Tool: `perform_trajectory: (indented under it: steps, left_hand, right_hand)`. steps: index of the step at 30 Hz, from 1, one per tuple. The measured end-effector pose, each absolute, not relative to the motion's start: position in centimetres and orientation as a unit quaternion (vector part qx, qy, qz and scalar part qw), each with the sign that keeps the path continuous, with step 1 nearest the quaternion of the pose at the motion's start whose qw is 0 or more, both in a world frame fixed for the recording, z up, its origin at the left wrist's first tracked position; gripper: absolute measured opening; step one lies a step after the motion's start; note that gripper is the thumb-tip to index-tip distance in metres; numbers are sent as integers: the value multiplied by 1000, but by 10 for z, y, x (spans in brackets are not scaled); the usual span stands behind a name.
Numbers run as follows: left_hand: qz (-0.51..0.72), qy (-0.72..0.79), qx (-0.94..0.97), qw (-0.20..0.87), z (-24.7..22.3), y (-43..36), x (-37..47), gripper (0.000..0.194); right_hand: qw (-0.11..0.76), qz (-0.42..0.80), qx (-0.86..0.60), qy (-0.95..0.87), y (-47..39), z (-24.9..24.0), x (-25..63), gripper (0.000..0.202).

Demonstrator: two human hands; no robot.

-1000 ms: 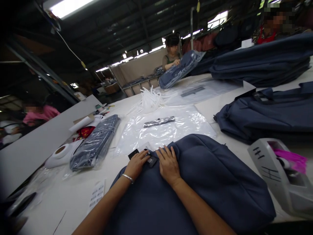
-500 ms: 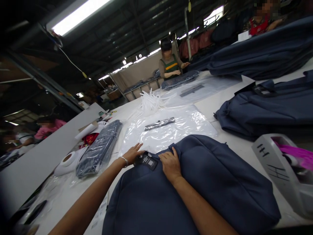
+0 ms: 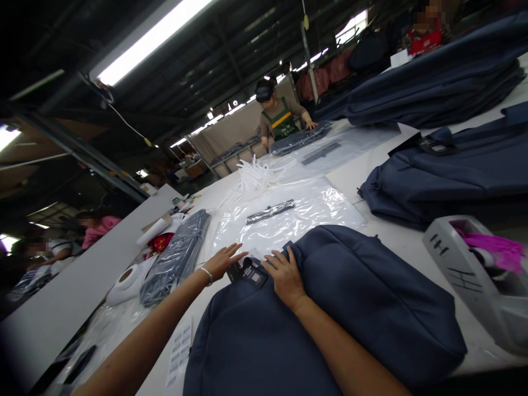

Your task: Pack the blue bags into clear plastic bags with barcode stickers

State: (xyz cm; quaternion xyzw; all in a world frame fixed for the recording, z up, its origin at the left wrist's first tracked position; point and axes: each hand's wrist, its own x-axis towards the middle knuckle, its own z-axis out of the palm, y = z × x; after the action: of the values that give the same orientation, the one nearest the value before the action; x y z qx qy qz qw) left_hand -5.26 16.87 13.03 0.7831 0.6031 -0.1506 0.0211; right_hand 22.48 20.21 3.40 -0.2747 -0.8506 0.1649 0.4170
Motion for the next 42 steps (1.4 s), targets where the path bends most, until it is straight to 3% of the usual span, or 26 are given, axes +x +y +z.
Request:
perform_trajectory:
  steps: [3, 10, 13, 18, 21, 28, 34, 37, 42]
  left_hand:
    - [-155, 609, 778, 7, 115, 170, -48, 77]
    - [-150, 583, 796, 64, 107, 190, -55, 16]
    - [-137, 588, 792, 84, 107, 188, -59, 22]
    - [-118, 642, 751, 104, 100, 172, -62, 75]
    - [-116, 667, 724, 133, 99, 168, -63, 83]
    - [-123, 707, 685, 124, 139, 182, -60, 46]
    - [-85, 747, 645, 134, 177, 183, -30, 9]
    - [-36, 794, 577, 185, 184, 178, -22, 5]
    - [156, 855, 358, 341, 165, 149, -11, 19]
  right_hand:
    - [378, 140, -228, -886, 197, 32, 221, 67]
    - [289, 185, -140, -929, 201, 17, 201, 56]
    - [308, 230, -140, -912, 204, 12, 191, 44]
    - [420, 288, -188, -840, 207, 11, 184, 37]
    - [455, 298, -181, -819, 209, 13, 185, 36]
    - [483, 269, -207, -807, 214, 19, 187, 29]
    - [476, 347, -189, -786, 211, 18, 188, 35]
    - [481, 360, -177, -780, 212, 17, 187, 39]
    - [487, 384, -205, -757, 212, 18, 183, 40]
